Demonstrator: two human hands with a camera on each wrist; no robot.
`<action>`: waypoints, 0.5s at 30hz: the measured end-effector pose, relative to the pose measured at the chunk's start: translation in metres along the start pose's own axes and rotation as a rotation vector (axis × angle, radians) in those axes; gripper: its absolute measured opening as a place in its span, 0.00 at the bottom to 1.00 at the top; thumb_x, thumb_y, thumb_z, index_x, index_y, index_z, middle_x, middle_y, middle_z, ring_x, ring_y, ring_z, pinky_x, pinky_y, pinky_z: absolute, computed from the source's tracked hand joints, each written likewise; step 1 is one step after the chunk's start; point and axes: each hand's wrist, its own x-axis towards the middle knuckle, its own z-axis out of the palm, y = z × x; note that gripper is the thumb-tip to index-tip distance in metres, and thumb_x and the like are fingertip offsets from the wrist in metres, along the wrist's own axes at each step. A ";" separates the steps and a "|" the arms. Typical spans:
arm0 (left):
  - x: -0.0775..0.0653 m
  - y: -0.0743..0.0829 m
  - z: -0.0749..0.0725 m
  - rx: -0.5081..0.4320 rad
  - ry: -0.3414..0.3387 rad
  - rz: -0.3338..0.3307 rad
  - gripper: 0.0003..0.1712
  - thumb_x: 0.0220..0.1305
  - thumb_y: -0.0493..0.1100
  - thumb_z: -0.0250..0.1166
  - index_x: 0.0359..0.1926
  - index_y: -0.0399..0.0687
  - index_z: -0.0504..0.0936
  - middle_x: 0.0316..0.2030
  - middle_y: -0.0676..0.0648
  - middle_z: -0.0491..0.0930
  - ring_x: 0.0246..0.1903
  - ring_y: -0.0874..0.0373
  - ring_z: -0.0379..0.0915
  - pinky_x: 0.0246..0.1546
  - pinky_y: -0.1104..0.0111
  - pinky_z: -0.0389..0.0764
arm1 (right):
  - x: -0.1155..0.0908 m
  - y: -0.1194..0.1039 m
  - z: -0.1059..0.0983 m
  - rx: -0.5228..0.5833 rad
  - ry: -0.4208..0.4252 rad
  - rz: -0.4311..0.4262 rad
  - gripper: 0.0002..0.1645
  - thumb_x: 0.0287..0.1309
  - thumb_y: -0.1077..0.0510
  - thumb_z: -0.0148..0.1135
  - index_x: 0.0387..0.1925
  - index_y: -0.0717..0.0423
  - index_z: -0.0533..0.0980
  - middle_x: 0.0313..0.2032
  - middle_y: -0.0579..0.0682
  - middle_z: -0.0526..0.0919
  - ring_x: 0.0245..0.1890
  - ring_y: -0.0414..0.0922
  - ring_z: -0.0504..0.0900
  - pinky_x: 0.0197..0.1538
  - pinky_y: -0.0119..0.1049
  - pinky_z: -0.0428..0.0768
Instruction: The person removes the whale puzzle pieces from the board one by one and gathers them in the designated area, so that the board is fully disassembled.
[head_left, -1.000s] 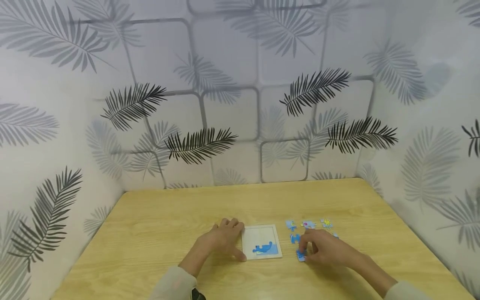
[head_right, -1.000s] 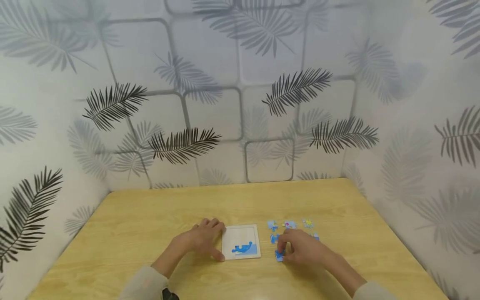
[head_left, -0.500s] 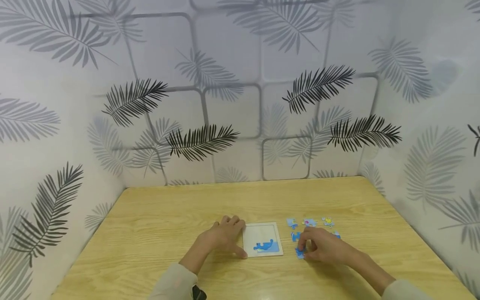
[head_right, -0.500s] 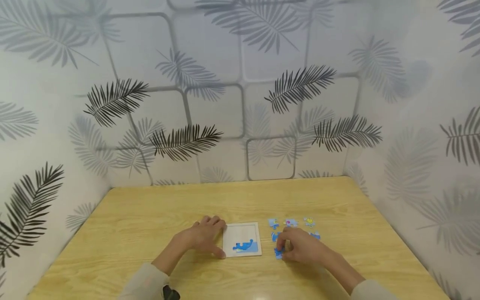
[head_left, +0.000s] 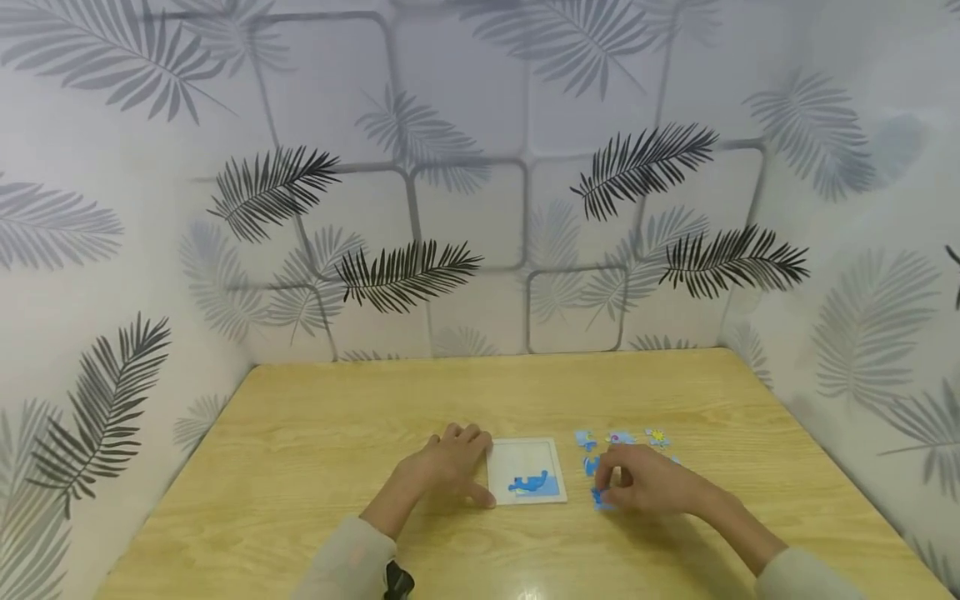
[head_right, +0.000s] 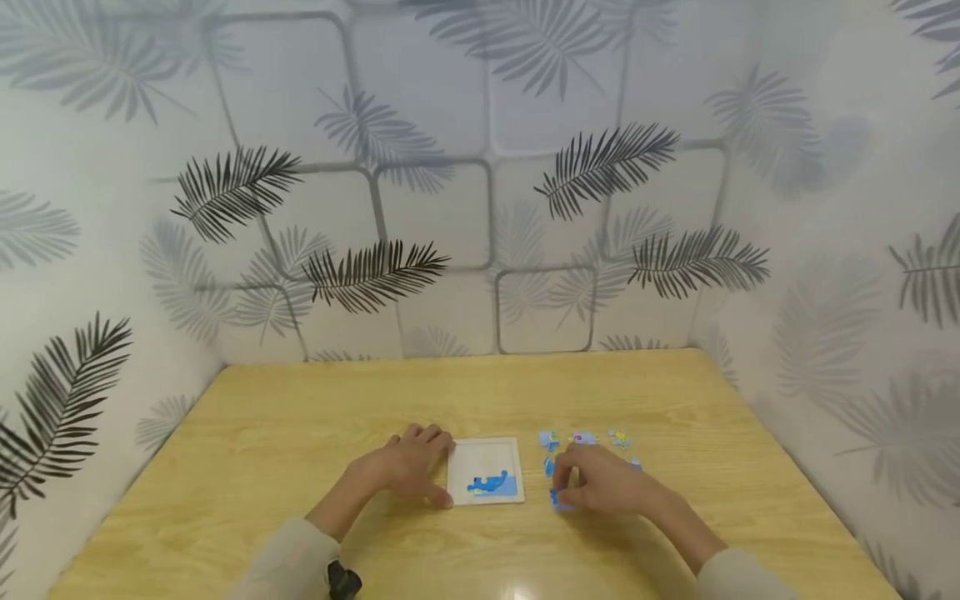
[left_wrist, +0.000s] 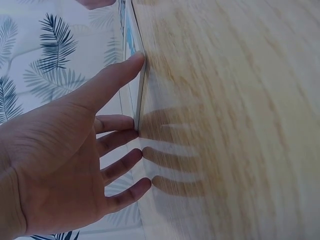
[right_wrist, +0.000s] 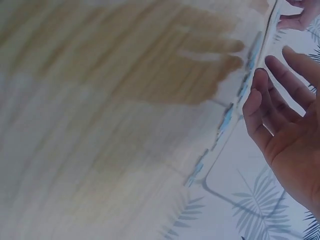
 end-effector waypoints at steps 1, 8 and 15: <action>0.001 0.000 -0.001 0.004 0.003 0.001 0.44 0.59 0.64 0.76 0.68 0.50 0.69 0.70 0.45 0.66 0.71 0.43 0.58 0.71 0.40 0.64 | 0.002 -0.001 -0.001 0.002 0.013 -0.016 0.03 0.67 0.59 0.69 0.38 0.51 0.81 0.38 0.42 0.83 0.27 0.33 0.76 0.47 0.37 0.83; 0.007 -0.004 0.002 0.022 -0.003 0.001 0.45 0.58 0.65 0.77 0.68 0.51 0.69 0.69 0.46 0.66 0.70 0.43 0.59 0.70 0.38 0.65 | 0.026 -0.010 0.003 0.005 0.008 -0.089 0.04 0.68 0.64 0.67 0.42 0.57 0.81 0.41 0.49 0.85 0.31 0.36 0.78 0.34 0.31 0.81; 0.012 -0.008 0.011 0.003 0.003 -0.015 0.47 0.57 0.65 0.77 0.69 0.52 0.68 0.71 0.46 0.64 0.71 0.43 0.57 0.71 0.37 0.62 | 0.056 -0.026 0.019 0.039 -0.074 0.008 0.15 0.65 0.65 0.68 0.53 0.61 0.81 0.50 0.56 0.83 0.32 0.35 0.79 0.38 0.30 0.82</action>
